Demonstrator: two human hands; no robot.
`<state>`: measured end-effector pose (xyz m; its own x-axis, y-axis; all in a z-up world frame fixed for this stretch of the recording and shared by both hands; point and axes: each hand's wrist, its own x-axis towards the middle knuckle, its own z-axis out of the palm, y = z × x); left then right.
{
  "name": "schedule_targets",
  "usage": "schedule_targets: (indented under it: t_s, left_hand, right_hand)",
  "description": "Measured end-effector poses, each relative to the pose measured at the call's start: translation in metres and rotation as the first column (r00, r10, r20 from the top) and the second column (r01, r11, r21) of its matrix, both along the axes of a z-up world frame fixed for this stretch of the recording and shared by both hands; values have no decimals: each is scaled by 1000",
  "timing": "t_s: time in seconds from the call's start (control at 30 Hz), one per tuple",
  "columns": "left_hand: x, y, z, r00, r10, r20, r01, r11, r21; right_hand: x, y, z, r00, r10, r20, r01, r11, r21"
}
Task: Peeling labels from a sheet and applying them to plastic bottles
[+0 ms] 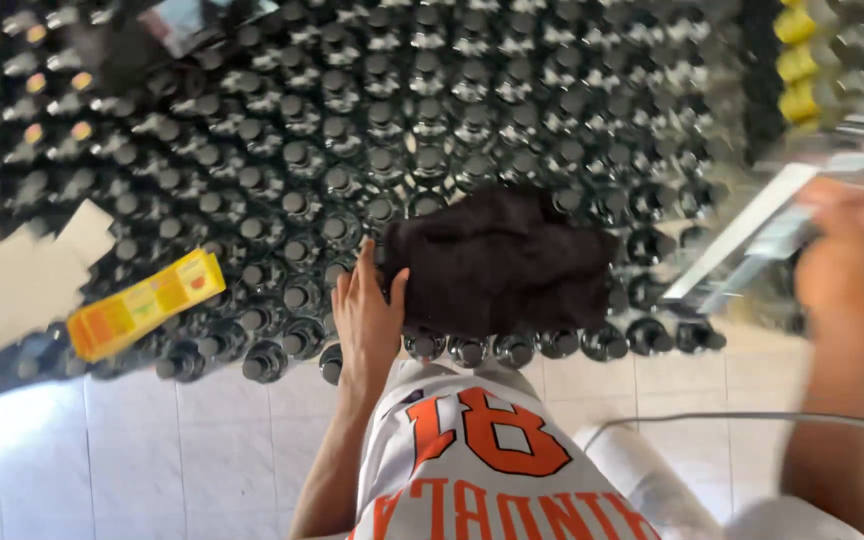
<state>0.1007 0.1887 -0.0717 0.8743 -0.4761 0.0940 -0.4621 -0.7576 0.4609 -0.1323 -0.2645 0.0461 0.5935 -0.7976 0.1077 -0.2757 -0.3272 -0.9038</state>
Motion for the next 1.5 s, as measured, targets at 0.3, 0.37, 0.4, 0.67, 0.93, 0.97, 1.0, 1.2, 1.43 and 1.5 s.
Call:
schedule_targets:
  t_s: [0.3,0.37,0.4,0.67,0.93,0.97,1.0,1.2,1.43,1.5]
  left_hand:
    - [18,7,-5,934,-41,-354,-47,971,-236]
    - [20,9,4,902,-17,-432,-143,931,-336]
    - [20,9,7,902,-10,-432,-150,931,-334]
    - [20,6,-24,778,-213,-591,-348,637,-688]
    - [7,-21,-35,410,-504,-760,-757,277,-592]
    - [4,-25,-43,345,-527,-777,-792,280,-542]
    - [3,-24,-33,352,-522,-777,-795,271,-542]
    - [6,-27,-21,290,-591,-753,-569,526,-632]
    - [-7,-56,17,803,-301,-514,-72,808,-584]
    - [-13,-66,35,829,-357,-430,2,771,-637]
  right_hand:
    - [138,182,-10,996,-55,73,20,911,412]
    - [144,176,-49,995,54,81,-86,872,483]
    - [146,175,-59,995,61,82,-93,870,484]
    - [156,180,-84,971,237,-30,-220,936,276]
    - [162,180,-88,929,203,-310,-206,978,25]
    - [162,178,-89,915,178,-364,-222,971,-85]
    - [161,178,-90,912,190,-363,-235,968,-84]
    - [135,165,-97,932,255,-259,-353,804,-479]
    - [76,113,-126,777,168,-607,-512,730,-453]
    - [75,109,-127,791,224,-569,-523,730,-440]
